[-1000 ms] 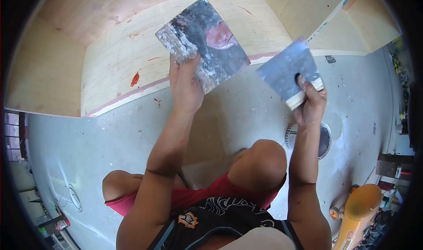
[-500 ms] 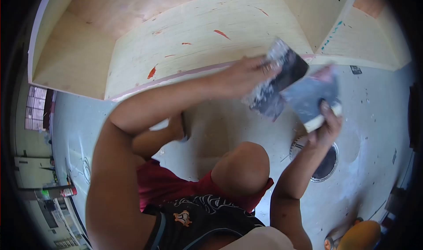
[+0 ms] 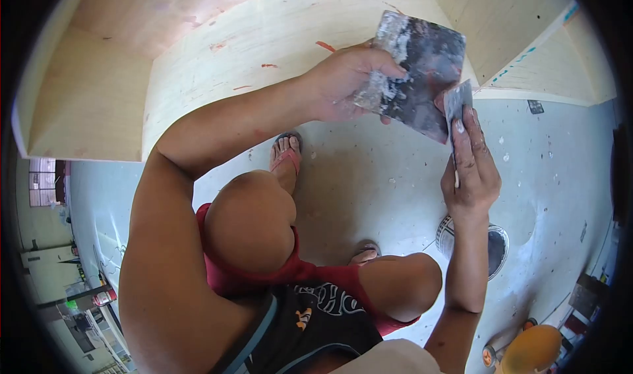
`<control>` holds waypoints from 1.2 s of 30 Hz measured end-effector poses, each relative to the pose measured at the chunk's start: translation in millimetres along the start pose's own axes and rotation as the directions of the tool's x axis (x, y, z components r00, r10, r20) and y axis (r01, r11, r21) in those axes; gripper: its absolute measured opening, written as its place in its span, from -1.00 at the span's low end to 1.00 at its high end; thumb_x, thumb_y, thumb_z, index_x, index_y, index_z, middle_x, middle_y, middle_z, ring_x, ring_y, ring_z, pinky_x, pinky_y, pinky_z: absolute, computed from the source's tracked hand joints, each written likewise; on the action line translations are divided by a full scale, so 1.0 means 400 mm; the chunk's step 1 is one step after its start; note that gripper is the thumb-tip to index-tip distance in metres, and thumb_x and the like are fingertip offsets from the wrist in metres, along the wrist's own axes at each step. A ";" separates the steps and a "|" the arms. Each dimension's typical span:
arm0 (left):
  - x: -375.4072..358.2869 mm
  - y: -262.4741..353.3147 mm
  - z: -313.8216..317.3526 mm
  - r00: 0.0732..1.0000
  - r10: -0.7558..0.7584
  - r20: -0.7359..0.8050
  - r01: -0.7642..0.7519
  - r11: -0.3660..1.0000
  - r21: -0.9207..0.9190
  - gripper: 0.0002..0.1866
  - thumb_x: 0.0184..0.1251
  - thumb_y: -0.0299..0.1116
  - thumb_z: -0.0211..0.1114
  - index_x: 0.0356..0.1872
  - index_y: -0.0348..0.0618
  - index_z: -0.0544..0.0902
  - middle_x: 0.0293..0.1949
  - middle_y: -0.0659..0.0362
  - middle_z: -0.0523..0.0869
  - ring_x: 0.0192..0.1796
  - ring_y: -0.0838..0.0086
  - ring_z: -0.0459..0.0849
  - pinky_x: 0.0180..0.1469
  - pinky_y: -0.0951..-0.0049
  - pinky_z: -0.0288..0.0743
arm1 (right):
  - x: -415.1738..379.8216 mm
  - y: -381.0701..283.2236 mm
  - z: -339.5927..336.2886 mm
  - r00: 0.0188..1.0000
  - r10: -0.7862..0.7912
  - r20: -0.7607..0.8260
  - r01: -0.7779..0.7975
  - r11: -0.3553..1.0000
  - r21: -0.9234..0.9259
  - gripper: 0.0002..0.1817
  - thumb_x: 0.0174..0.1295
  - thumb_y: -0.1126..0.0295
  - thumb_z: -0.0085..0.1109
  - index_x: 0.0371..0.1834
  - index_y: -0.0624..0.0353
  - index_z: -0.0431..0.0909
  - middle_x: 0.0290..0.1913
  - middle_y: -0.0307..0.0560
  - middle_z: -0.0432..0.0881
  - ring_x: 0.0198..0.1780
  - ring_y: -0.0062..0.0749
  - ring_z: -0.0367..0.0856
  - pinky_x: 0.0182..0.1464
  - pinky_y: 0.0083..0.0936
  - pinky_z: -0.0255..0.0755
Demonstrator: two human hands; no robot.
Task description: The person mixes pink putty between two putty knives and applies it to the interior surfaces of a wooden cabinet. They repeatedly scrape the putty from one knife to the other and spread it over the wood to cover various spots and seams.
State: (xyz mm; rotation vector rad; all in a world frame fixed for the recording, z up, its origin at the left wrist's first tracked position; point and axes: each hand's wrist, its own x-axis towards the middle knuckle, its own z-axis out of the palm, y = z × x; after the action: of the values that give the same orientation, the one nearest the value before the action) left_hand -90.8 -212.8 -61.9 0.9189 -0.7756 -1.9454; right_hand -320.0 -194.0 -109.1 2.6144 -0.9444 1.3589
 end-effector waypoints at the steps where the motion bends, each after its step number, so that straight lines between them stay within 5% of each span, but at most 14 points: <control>1: 0.016 -0.006 -0.038 0.997 0.069 0.024 -0.068 0.997 -0.040 -0.74 0.12 -0.40 0.14 -0.13 -0.18 0.54 -0.34 0.17 0.68 -0.44 0.45 0.67 -0.50 0.37 0.54 | 0.012 0.009 0.013 1.000 0.009 0.025 -0.009 1.000 -0.012 -0.41 -0.17 0.87 0.03 0.01 0.17 0.51 0.05 0.22 0.51 0.08 0.01 0.52 0.08 -0.35 0.44; 3: 0.033 -0.001 -0.132 0.993 0.094 0.071 -0.085 0.989 -0.123 -0.74 0.12 -0.40 0.13 -0.14 -0.19 0.54 -0.35 0.16 0.68 -0.46 0.45 0.66 -0.53 0.38 0.53 | 0.039 0.039 0.043 0.941 0.085 0.327 -0.056 0.994 -0.095 -0.43 -0.16 0.87 0.02 -0.02 0.17 0.54 0.03 0.20 0.52 0.08 -0.03 0.52 0.09 -0.39 0.44; 5: 0.048 0.005 -0.212 0.986 0.106 0.126 -0.077 0.973 -0.219 -0.74 0.12 -0.40 0.12 -0.15 -0.20 0.54 -0.35 0.16 0.68 -0.49 0.45 0.66 -0.55 0.39 0.52 | 0.057 0.071 0.090 0.945 0.124 0.304 -0.089 0.988 -0.126 -0.42 -0.18 0.84 0.01 -0.03 0.09 0.56 0.03 0.12 0.54 0.03 -0.06 0.54 0.06 -0.35 0.46; 7: 0.061 0.030 -0.269 0.997 0.080 -0.013 -0.081 0.982 -0.173 -0.75 0.12 -0.39 0.10 -0.17 -0.22 0.55 -0.36 0.14 0.67 -0.47 0.43 0.66 -0.53 0.36 0.53 | 0.103 0.079 0.141 0.963 0.191 0.190 -0.182 0.981 -0.063 -0.42 -0.20 0.83 -0.02 -0.10 0.03 0.62 -0.01 0.03 0.57 -0.02 -0.10 0.57 0.05 -0.32 0.45; 11: 0.101 0.060 -0.391 0.985 0.084 0.150 -0.047 0.972 -0.232 -0.77 0.12 -0.41 0.10 -0.20 -0.22 0.55 -0.37 0.13 0.65 -0.44 0.39 0.65 -0.51 0.31 0.53 | 0.259 0.035 0.205 0.982 -0.031 0.185 0.060 0.986 -0.153 -0.44 -0.20 0.83 0.00 -0.09 0.08 0.61 -0.04 0.00 0.59 0.03 -0.14 0.54 0.10 -0.28 0.40; 13: 0.116 0.075 -0.430 0.985 0.094 0.143 -0.062 0.976 -0.209 -0.77 0.11 -0.42 0.09 -0.18 -0.21 0.54 -0.37 0.13 0.65 -0.44 0.39 0.65 -0.53 0.31 0.52 | 0.311 -0.013 0.235 0.848 -0.040 0.528 0.279 0.882 -0.381 -0.50 -0.10 0.78 0.02 -0.03 0.18 0.57 0.01 0.04 0.57 0.14 -0.13 0.48 0.21 -0.22 0.30; 18: 0.156 0.107 -0.578 0.985 0.120 0.124 -0.079 0.953 -0.293 -0.73 0.10 -0.44 0.08 -0.13 -0.19 0.49 -0.38 0.12 0.63 -0.45 0.38 0.65 -0.60 0.32 0.50 | 0.466 0.000 0.359 0.882 -0.055 0.469 0.238 0.909 -0.341 -0.51 -0.09 0.74 0.03 -0.08 0.03 0.62 0.00 -0.06 0.59 0.13 -0.22 0.50 0.20 -0.22 0.31; 21: 0.113 0.127 -0.567 0.983 0.154 0.097 -0.119 0.949 -0.293 -0.71 0.08 -0.46 0.08 -0.12 -0.20 0.47 -0.39 0.09 0.62 -0.47 0.36 0.64 -0.63 0.35 0.53 | 0.525 -0.071 0.350 0.713 -0.033 0.700 0.421 0.819 -0.391 -0.50 -0.12 0.76 0.01 -0.11 0.03 0.63 0.00 -0.03 0.58 0.13 -0.18 0.50 0.21 -0.21 0.31; 22: 0.113 0.130 -0.579 0.981 0.174 0.090 -0.141 0.945 -0.295 -0.71 0.08 -0.46 0.08 -0.12 -0.20 0.47 -0.39 0.09 0.62 -0.47 0.36 0.64 -0.63 0.35 0.53 | 0.549 -0.070 0.349 0.731 -0.038 0.682 0.417 0.815 -0.402 -0.53 -0.12 0.76 0.03 -0.11 0.10 0.61 0.01 0.00 0.58 0.13 -0.15 0.49 0.23 -0.25 0.29; 24: 0.100 0.146 -0.610 0.968 0.217 0.128 -0.137 0.881 -0.453 -0.70 0.06 -0.48 0.08 -0.11 -0.22 0.45 -0.39 0.08 0.62 -0.49 0.34 0.64 -0.62 0.34 0.55 | 0.560 -0.072 0.397 0.848 0.027 0.529 0.074 0.983 -0.169 -0.52 -0.08 0.79 0.01 -0.04 0.18 0.57 0.01 0.06 0.57 0.12 -0.10 0.49 0.22 -0.29 0.31; 25: 0.092 0.147 -0.603 0.974 0.224 0.031 -0.178 0.845 -0.504 -0.69 0.05 -0.49 0.08 -0.11 -0.24 0.44 -0.39 0.07 0.62 -0.51 0.31 0.64 -0.62 0.33 0.54 | 0.536 -0.069 0.447 0.915 0.003 0.403 0.024 0.998 -0.062 -0.46 -0.16 0.86 0.01 -0.09 0.12 0.60 -0.06 0.08 0.59 0.03 -0.11 0.55 0.09 -0.38 0.43; 29: 0.066 0.165 -0.670 0.977 0.213 0.016 -0.151 0.741 -0.655 -0.70 0.08 -0.48 0.08 -0.10 -0.23 0.45 -0.38 0.09 0.62 -0.49 0.33 0.65 -0.64 0.34 0.54 | 0.497 -0.116 0.586 0.933 0.017 0.360 0.018 0.996 -0.092 -0.44 -0.09 0.79 0.04 0.01 0.02 0.55 0.08 0.02 0.52 0.11 -0.12 0.50 0.15 -0.34 0.39; 34: 0.008 0.164 -0.767 0.949 0.312 -0.045 -0.258 0.690 -0.677 -0.72 0.13 -0.47 0.05 -0.10 -0.26 0.49 -0.23 0.08 0.62 -0.28 0.38 0.65 -0.28 0.41 0.58 | 0.516 -0.102 0.659 0.927 -0.029 0.375 0.024 1.000 0.018 -0.55 -0.06 0.70 0.06 -0.08 0.02 0.59 0.03 0.02 0.55 0.09 -0.08 0.51 0.15 -0.23 0.39; 36: -0.035 0.160 -0.819 0.923 0.372 -0.094 -0.332 0.650 -0.684 -0.68 0.13 -0.45 0.05 -0.06 -0.26 0.47 -0.22 0.10 0.64 -0.28 0.36 0.67 -0.33 0.39 0.60 | 0.536 -0.083 0.670 0.773 -0.083 0.629 0.186 0.978 -0.099 -0.60 -0.08 0.69 0.07 -0.16 0.03 0.62 -0.03 0.00 0.59 0.06 -0.10 0.53 0.11 -0.27 0.43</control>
State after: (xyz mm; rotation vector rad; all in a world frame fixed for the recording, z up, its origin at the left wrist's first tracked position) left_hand 210.5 -287.8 -185.1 0.2205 -0.1712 -1.6946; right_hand -15.3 -355.5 -104.0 2.9716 -0.8310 0.3362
